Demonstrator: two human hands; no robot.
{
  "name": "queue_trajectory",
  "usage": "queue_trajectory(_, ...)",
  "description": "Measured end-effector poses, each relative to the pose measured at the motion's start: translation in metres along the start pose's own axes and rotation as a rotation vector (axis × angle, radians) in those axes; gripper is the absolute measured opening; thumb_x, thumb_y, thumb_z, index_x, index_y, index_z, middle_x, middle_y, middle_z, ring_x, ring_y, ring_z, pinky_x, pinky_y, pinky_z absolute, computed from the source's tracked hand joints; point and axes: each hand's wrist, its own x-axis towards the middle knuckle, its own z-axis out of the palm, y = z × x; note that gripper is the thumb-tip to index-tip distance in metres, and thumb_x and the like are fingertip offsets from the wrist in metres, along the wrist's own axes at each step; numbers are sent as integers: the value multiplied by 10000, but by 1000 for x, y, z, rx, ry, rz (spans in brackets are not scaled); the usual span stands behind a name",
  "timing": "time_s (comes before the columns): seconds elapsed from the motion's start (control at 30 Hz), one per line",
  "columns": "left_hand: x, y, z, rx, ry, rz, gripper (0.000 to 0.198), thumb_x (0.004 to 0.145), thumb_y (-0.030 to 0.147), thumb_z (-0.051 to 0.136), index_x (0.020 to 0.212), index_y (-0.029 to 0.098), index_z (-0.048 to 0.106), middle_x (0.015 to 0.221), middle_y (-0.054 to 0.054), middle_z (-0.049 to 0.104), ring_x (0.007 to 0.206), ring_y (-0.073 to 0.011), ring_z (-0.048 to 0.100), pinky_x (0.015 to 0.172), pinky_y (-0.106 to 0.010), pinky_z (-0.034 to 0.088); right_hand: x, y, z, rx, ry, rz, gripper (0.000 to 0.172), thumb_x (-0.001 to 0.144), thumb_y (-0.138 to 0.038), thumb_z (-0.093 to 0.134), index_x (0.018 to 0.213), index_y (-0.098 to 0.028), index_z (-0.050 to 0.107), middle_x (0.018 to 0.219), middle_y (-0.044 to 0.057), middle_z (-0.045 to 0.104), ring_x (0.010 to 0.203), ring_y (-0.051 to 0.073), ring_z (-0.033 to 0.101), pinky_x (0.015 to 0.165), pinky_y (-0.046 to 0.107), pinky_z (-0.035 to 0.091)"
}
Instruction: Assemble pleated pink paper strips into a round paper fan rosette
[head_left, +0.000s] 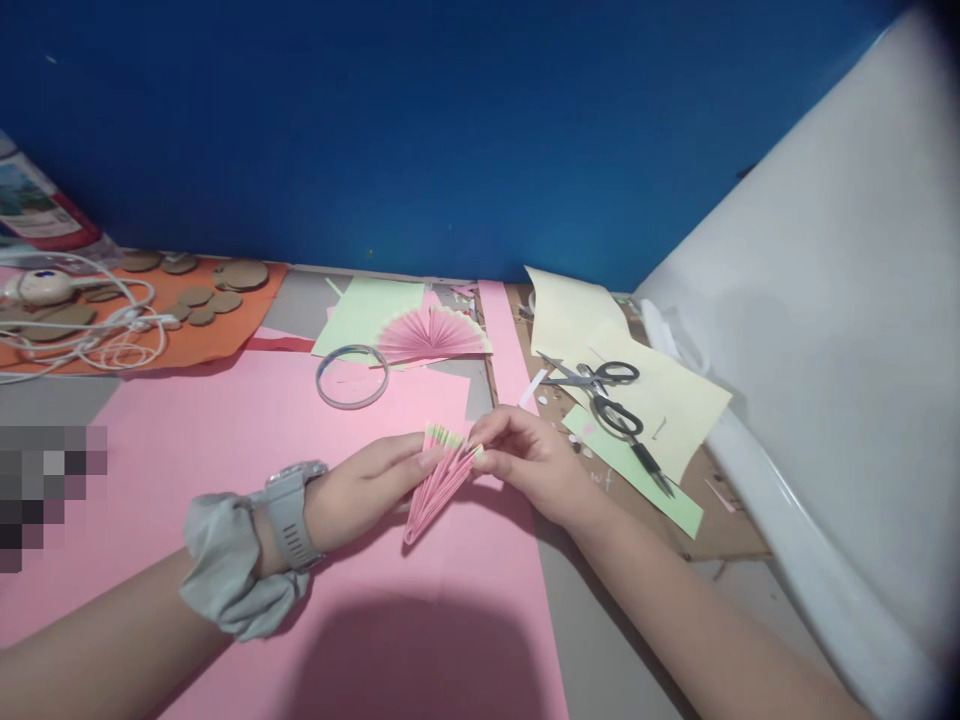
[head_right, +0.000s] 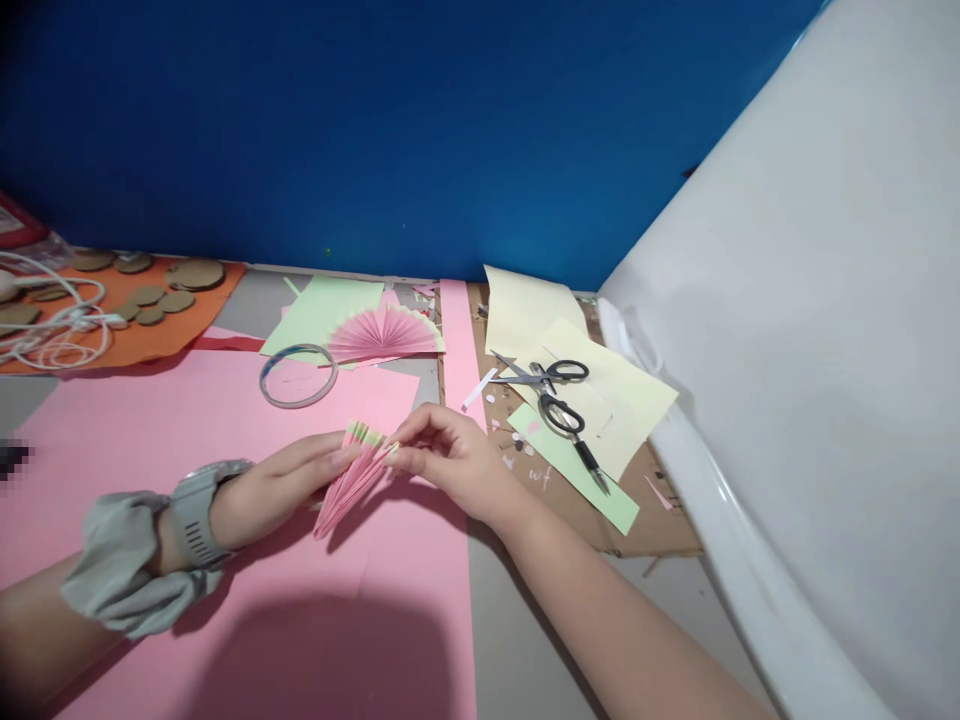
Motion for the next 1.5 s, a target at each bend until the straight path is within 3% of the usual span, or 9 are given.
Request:
queue_trajectory(0.13,-1,0,0,50,-4,33,319,896,401,384,949,181,608,896,-10,593,858,-151,508,800,-240,414,-1,2,0,-8,48,-30,165,694,-184,719,753,-197,566,723,-39,583,633,79,557,595,218,451)
queue_trajectory(0.27,0,-1,0,84,-4,56,314,904,391,362,853,169,578,859,-11,584,896,-168,508,799,-246,413,-3,0,1,-37,56,-29,154,702,-182,712,763,-194,572,738,-31,598,668,87,578,622,225,471)
queue_trajectory(0.77,0,-2,0,110,-93,114,299,923,348,328,832,148,531,863,-32,586,825,-162,528,748,-263,411,-6,-3,4,-106,10,-72,103,758,-123,652,758,-190,573,721,-27,620,666,97,612,637,242,500)
queue_trajectory(0.97,0,-5,0,102,70,143,261,928,322,338,877,181,551,837,7,562,800,-126,511,770,-223,400,-8,-5,5,-194,31,-114,96,778,-154,635,777,-204,552,724,-27,584,640,96,577,615,246,475)
queue_trajectory(1.1,7,-6,-2,33,243,207,267,931,311,320,890,184,551,882,-5,552,867,-140,498,855,-242,376,-11,-8,6,-396,92,-311,113,788,-143,616,829,-223,548,769,-11,541,716,116,535,658,272,447)
queue_trajectory(1.2,10,-7,-5,-12,326,195,285,927,327,319,865,175,552,856,-15,548,834,-149,490,859,-272,375,-11,-8,6,-476,65,-421,134,803,-119,586,870,-225,540,840,16,555,835,151,546,754,330,446)
queue_trajectory(1.27,10,-7,-6,-43,314,192,288,921,337,327,825,172,543,815,-12,535,790,-144,484,816,-274,391,-11,-7,7,-484,34,-415,140,812,-111,571,891,-221,533,868,27,566,873,161,553,783,348,448)
queue_trajectory(1.4,9,-4,-6,-68,159,169,251,879,331,437,713,159,513,681,14,486,643,-113,445,649,-239,403,-10,-7,7,-499,-5,-358,120,817,-123,573,884,-212,530,860,25,570,859,155,562,786,340,454)
queue_trajectory(1.5,9,-3,-6,-100,179,144,252,862,309,476,668,151,508,629,26,464,591,-94,418,607,-221,384,-10,-8,8,-529,-11,-351,108,819,-135,574,874,-213,523,843,19,566,833,149,559,772,328,455)
